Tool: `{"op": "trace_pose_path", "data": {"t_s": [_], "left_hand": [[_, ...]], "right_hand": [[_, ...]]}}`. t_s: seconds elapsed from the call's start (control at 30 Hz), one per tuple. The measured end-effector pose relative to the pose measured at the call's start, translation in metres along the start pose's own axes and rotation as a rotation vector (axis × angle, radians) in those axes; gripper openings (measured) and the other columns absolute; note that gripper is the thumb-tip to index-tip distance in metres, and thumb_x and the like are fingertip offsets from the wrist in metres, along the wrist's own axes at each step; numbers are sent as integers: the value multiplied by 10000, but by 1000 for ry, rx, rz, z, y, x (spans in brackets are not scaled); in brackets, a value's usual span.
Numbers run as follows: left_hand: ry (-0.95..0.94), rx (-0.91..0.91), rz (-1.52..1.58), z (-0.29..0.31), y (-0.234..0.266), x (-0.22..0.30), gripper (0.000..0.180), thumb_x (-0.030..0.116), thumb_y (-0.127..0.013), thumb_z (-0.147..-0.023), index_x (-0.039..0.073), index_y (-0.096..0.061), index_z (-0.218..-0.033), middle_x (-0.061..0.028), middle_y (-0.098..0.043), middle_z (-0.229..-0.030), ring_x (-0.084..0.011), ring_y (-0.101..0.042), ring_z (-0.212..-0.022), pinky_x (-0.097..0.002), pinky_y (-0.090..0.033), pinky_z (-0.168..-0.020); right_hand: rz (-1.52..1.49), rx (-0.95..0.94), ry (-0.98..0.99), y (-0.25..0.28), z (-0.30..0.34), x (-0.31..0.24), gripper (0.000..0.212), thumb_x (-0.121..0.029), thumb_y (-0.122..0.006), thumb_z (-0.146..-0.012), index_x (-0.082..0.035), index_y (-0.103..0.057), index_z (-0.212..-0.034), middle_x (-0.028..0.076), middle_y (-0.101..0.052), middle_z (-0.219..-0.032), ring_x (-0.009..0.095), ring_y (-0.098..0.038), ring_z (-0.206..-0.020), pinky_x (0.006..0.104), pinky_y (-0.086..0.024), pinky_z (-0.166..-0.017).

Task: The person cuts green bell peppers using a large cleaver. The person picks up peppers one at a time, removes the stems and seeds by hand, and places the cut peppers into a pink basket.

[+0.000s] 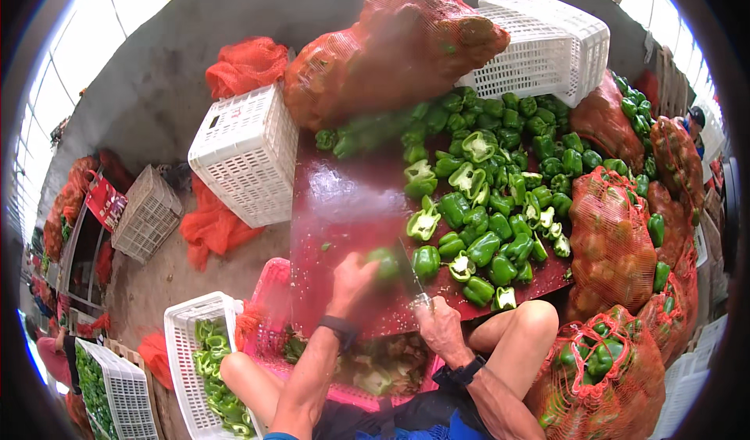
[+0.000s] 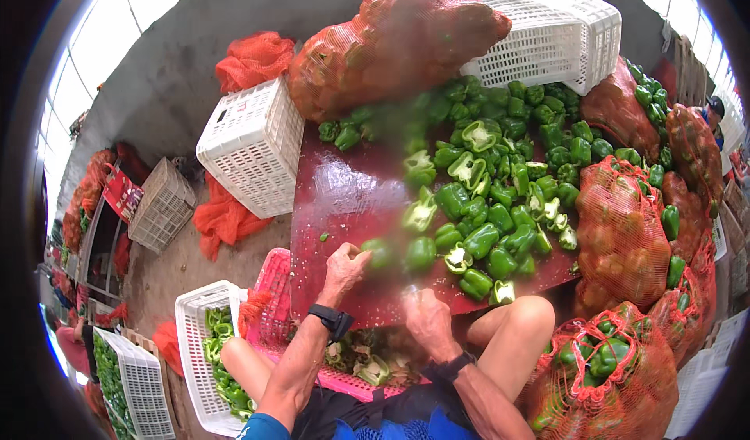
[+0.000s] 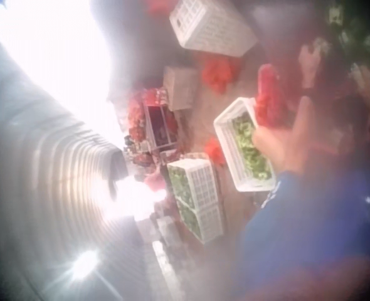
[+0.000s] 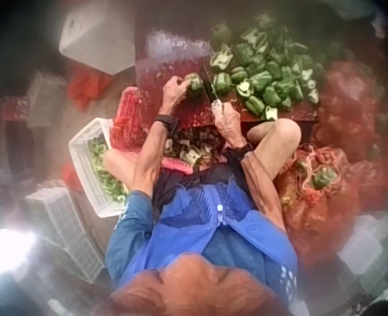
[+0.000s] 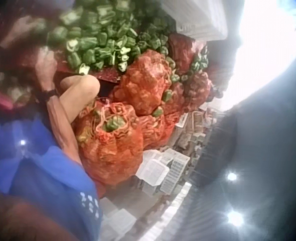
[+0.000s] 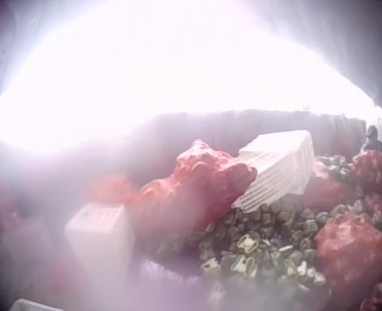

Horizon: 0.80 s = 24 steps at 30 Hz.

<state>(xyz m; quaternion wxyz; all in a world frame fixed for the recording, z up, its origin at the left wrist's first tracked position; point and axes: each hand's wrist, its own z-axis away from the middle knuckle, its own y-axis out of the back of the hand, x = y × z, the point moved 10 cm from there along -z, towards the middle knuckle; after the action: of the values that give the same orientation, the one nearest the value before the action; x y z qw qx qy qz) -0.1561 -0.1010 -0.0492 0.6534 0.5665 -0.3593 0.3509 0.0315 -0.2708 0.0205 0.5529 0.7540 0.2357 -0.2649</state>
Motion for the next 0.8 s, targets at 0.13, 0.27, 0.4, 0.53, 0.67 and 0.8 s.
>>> {"op": "trace_pose_path", "data": {"t_s": [0.13, 0.27, 0.4, 0.53, 0.67, 0.8], "left_hand": [[-94, 72, -55, 6, 8, 8, 388, 335, -767, -815, -25, -667, -921, -137, -693, -757, -183, -678, -649, -345, -543, -571], [-138, 110, -89, 13, 10, 26, 390, 341, -765, -810, -25, -674, -911, -158, -695, -765, -187, -683, -676, -359, -545, -608], [-72, 30, -19, 10, 3, 30, 425, 362, -748, -809, -26, -682, -969, -221, -692, -854, -281, -684, -766, -395, -543, -696], [44, -32, 37, -5, 1, -12, 466, 398, -734, -810, -14, -686, -1023, -275, -686, -957, -379, -687, -872, -440, -534, -783], [-25, -7, 9, -7, 8, -10, 374, 322, -747, -824, -23, -667, -943, -185, -670, -806, -256, -652, -697, -371, -532, -625], [-214, 35, -74, -3, -5, 18, 320, 259, -762, -829, -32, -653, -905, -124, -658, -690, -163, -638, -549, -330, -543, -496]], "right_hand": [[201, 27, 226, 5, 1, -26, 85, -92, -564, -909, -71, -637, -948, 162, -534, -802, 326, -613, -600, 429, -500, -484], [133, -108, 120, -4, -5, -17, 64, -100, -563, -916, -56, -609, -911, 170, -532, -814, 342, -618, -621, 447, -493, -523], [194, -222, 13, -23, -20, 0, 165, -183, -539, -926, -38, -616, -948, 232, -577, -826, 397, -641, -683, 488, -515, -569], [30, -236, -317, -41, -29, 2, 386, -366, -519, -968, 9, -608, -974, 301, -673, -847, 493, -663, -801, 581, -522, -744], [39, -226, -304, -66, -36, 8, 390, -379, -553, -962, 2, -619, -911, 273, -670, -775, 449, -667, -714, 545, -526, -645], [19, -121, -320, -80, -40, 27, 397, -381, -568, -976, 5, -589, -887, 269, -665, -749, 443, -658, -667, 536, -512, -600]]}}
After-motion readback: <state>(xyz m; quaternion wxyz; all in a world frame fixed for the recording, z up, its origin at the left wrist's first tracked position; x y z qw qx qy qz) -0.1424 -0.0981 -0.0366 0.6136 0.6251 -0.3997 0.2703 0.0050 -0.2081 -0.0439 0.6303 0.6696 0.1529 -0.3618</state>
